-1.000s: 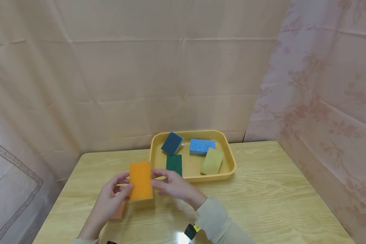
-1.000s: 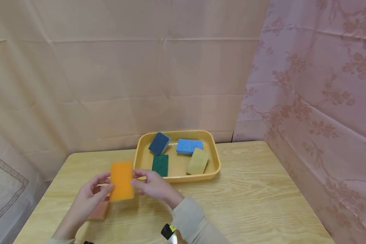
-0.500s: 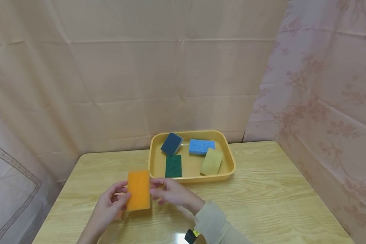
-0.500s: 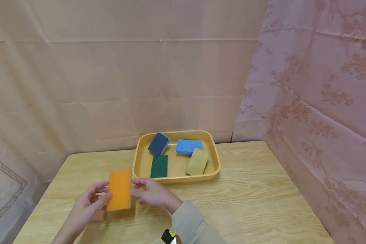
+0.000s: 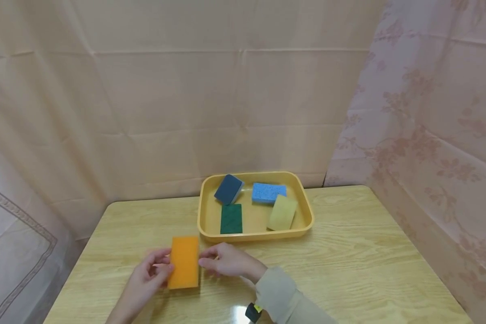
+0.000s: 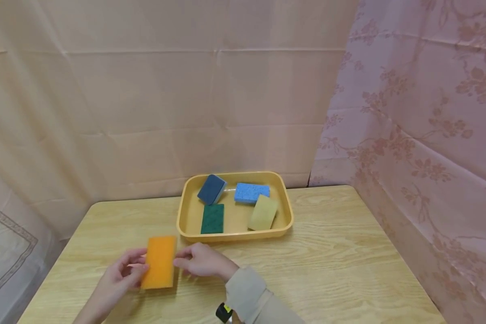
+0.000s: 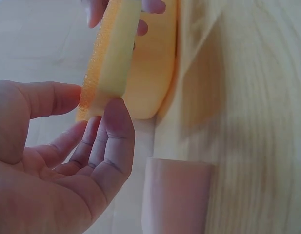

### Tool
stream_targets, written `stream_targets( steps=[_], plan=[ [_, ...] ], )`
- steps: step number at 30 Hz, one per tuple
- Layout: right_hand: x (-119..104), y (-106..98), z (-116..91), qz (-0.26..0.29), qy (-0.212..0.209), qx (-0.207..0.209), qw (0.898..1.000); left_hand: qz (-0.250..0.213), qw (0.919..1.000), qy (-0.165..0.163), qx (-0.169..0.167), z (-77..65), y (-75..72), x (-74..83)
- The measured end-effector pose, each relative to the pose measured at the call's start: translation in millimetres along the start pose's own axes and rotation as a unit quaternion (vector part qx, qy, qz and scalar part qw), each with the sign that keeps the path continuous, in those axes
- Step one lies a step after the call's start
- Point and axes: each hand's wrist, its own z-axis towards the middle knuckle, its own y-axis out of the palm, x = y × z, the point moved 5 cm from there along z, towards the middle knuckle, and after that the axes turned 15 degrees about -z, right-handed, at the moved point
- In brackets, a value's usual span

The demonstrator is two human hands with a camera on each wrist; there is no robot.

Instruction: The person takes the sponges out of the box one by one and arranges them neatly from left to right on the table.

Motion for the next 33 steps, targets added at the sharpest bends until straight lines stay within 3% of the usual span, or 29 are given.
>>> stream_targets(
  steps=[5, 11, 22, 33],
  plan=[
    [3, 2, 5, -0.031, -0.006, 0.000, 1.000, 0.016, 0.9999, -0.004, -0.001, 0.9, 3.2, -4.6],
    [6, 6, 12, -0.051, -0.004, 0.000, 0.999, 0.055, 0.9983, 0.017, -0.003, 2.7, 5.2, -5.2],
    [6, 9, 18, -0.147, -0.029, -0.002, 0.989, 0.105, 0.9942, 0.022, -0.013, 7.6, 5.0, -10.6],
    [13, 13, 22, -0.164, -0.022, 0.007, 0.986, 0.081, 0.9965, -0.008, -0.016, 11.8, 6.1, -18.1]
  ],
)
